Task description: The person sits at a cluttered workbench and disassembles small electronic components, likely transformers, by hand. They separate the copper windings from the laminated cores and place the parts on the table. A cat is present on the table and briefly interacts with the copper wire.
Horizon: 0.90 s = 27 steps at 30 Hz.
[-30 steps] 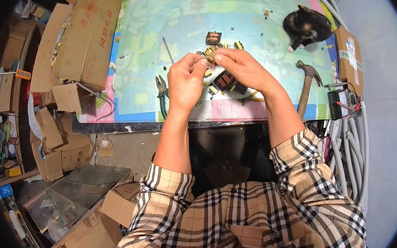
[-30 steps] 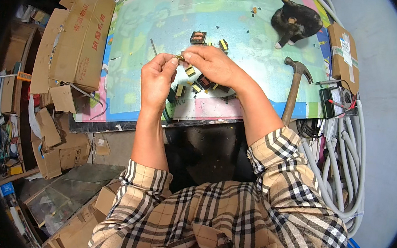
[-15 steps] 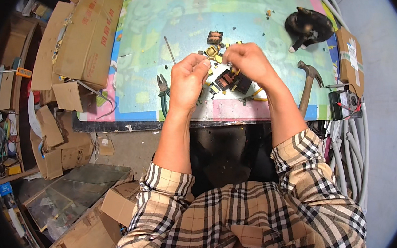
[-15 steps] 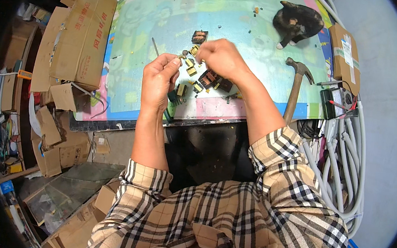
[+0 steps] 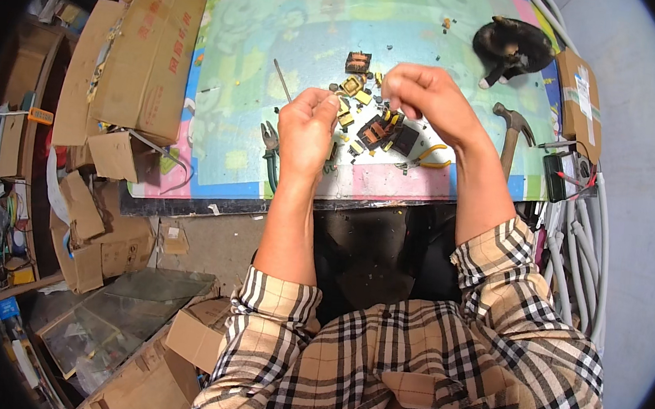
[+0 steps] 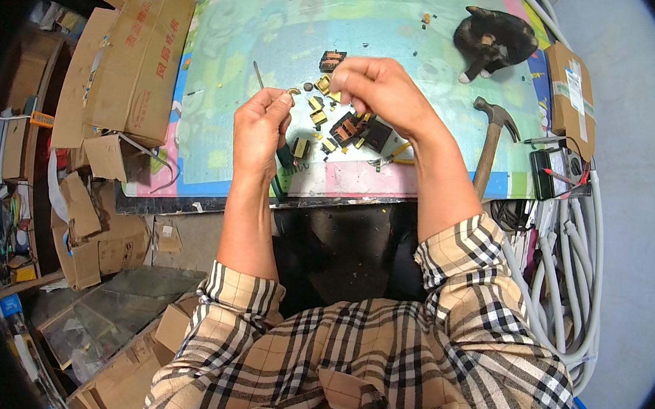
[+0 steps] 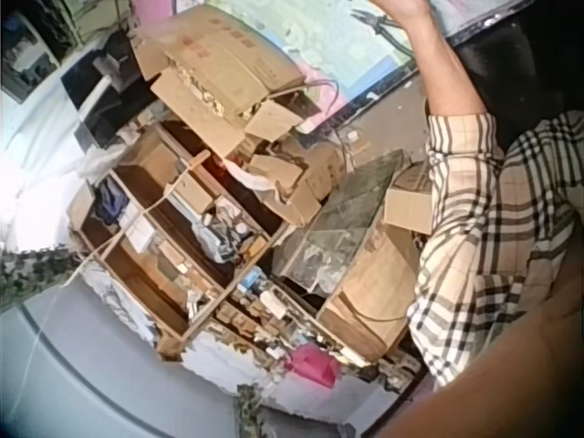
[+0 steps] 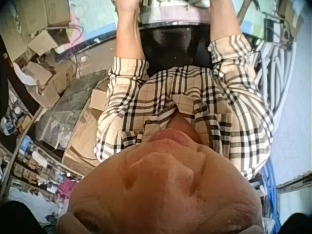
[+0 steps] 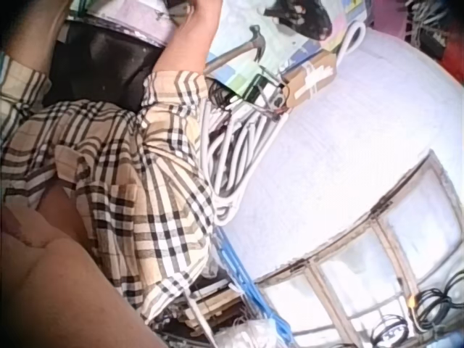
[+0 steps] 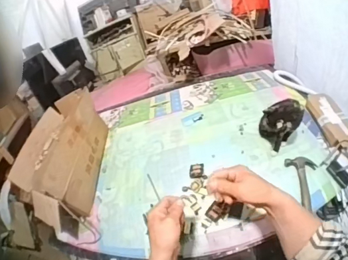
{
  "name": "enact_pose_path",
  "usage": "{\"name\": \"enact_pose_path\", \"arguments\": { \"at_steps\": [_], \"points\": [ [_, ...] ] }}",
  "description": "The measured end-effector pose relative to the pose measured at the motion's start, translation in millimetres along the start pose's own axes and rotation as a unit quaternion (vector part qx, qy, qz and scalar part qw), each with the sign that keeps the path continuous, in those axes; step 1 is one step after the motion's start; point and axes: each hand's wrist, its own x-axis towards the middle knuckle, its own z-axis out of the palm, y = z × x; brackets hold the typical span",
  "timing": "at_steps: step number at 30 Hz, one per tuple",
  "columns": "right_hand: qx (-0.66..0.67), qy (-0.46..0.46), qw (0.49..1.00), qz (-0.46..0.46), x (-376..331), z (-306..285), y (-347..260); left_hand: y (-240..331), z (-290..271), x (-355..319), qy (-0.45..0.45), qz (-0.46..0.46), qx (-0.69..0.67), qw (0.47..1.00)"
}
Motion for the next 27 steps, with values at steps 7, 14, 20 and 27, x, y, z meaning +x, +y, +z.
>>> {"name": "enact_pose_path", "arguments": {
  "at_steps": [7, 14, 20, 27],
  "points": [
    [-0.318, 0.084, 0.941, 0.086, 5, -4, 10, 5, -1, 0, -0.011, -0.003, 0.0, 1.0],
    [-0.248, 0.078, 0.952, -0.162, 12, 4, 15, -5, 3, 2, -0.02, 0.058, 0.081, 0.995],
    [-0.05, -0.063, 0.997, 0.007, 10, 10, 10, -3, 9, 1, -0.016, 0.042, 0.06, 0.997],
    [-0.129, 0.066, 0.986, -0.088, 14, 11, 14, -4, 11, 1, -0.02, 0.007, 0.04, 0.999]
  ]
}}
